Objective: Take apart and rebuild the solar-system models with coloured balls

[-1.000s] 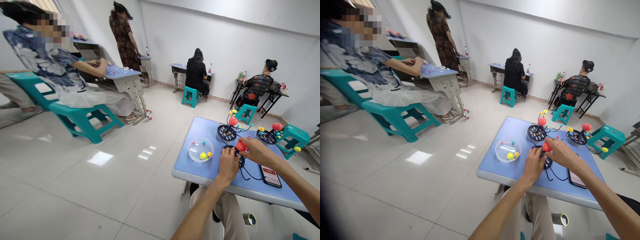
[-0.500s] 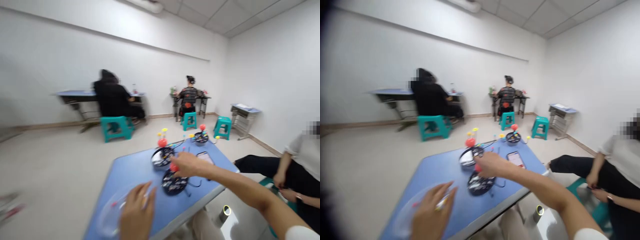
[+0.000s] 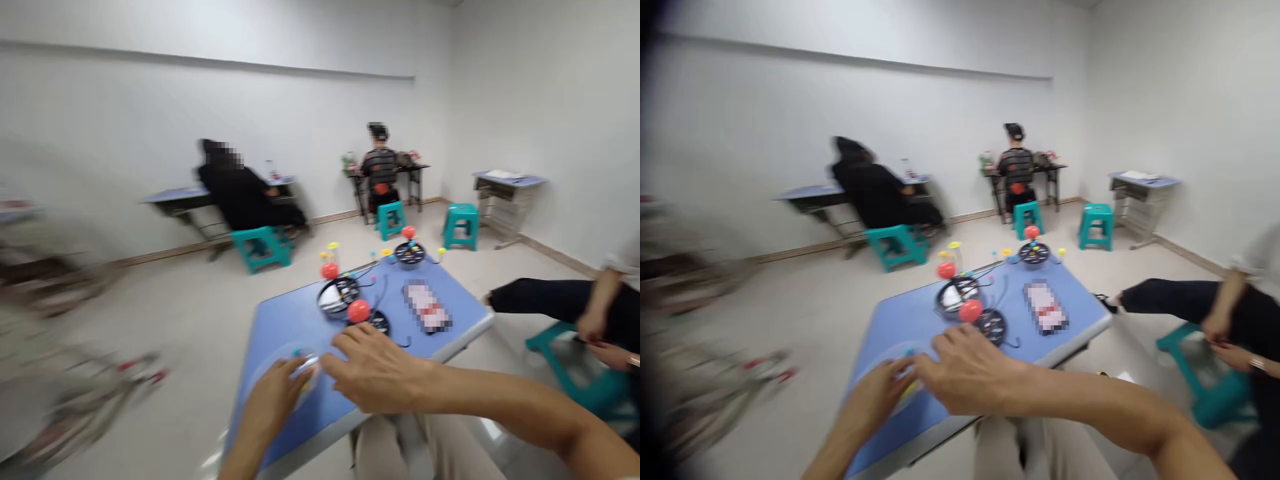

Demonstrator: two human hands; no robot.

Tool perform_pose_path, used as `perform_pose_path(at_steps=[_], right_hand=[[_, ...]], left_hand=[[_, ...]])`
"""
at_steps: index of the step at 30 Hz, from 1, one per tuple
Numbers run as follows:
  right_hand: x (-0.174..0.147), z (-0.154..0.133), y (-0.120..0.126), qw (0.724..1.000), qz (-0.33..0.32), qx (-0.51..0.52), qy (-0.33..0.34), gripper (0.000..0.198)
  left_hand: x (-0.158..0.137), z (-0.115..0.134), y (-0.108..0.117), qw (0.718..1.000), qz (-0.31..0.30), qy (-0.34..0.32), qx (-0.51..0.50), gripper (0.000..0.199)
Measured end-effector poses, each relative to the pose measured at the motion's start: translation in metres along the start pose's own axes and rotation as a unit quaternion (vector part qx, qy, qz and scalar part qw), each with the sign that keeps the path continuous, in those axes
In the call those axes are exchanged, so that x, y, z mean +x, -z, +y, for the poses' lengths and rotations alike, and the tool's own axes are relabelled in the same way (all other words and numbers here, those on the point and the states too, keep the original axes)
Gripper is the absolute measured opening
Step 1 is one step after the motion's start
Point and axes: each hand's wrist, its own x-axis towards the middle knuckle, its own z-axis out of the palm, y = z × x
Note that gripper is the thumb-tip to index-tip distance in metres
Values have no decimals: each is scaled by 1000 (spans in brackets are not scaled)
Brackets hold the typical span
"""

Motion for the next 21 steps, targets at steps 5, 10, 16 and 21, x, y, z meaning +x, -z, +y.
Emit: perform_pose_path(at_steps=[5, 10, 16, 21], right_hand=[[-25, -10, -24, 997, -26, 46, 57, 12], [-30, 0, -32, 997, -48, 44, 36, 11], [-17, 52, -18, 991, -1, 104, -84, 11], [12, 85, -6, 978, -20, 92, -186, 23]], left_hand=[[-15, -43, 30, 987, -137, 59, 58, 36], [-8, -37, 24, 986, -138, 61, 73, 37], [-7, -26, 26, 998, -33, 56, -2, 33], [-7, 18, 4, 990, 100, 16, -95, 30]])
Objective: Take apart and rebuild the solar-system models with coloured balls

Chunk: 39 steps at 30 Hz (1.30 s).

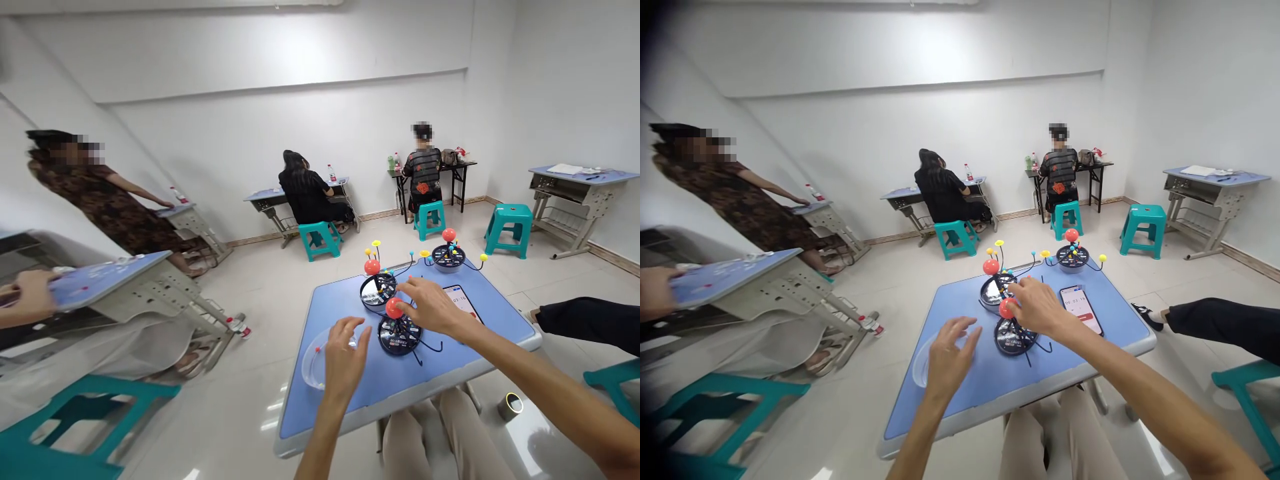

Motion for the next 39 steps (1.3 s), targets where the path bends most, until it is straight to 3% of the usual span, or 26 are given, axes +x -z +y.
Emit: perform_pose_path(at_steps=[3, 8, 18, 27, 32, 35, 39], right_hand=[[14, -4, 1, 998, -52, -32, 14, 29], [24, -15, -5, 988, -112, -93, 50, 23], [31, -11, -14, 981, -151, -116, 41, 24], [36, -7, -6, 993, -102, -58, 12, 20], [35, 5, 8, 994, -34, 105, -6, 16], [30, 13, 17, 949, -66, 309, -22, 16], [14, 16, 20, 834, -127, 536, -32, 28]], left_hand=[[-5, 18, -26, 999, 24, -33, -12, 33], [-6, 27, -57, 1000, -5, -18, -9, 27], [-2, 22, -76, 999, -3, -11, -34, 22], [-3, 25, -73, 998, -32, 4, -52, 18], [-4, 24, -69, 997, -28, 24, -70, 29], [-6, 29, -57, 995, -1, 30, -96, 39], [-13, 50, -32, 990, 59, -5, -129, 47]])
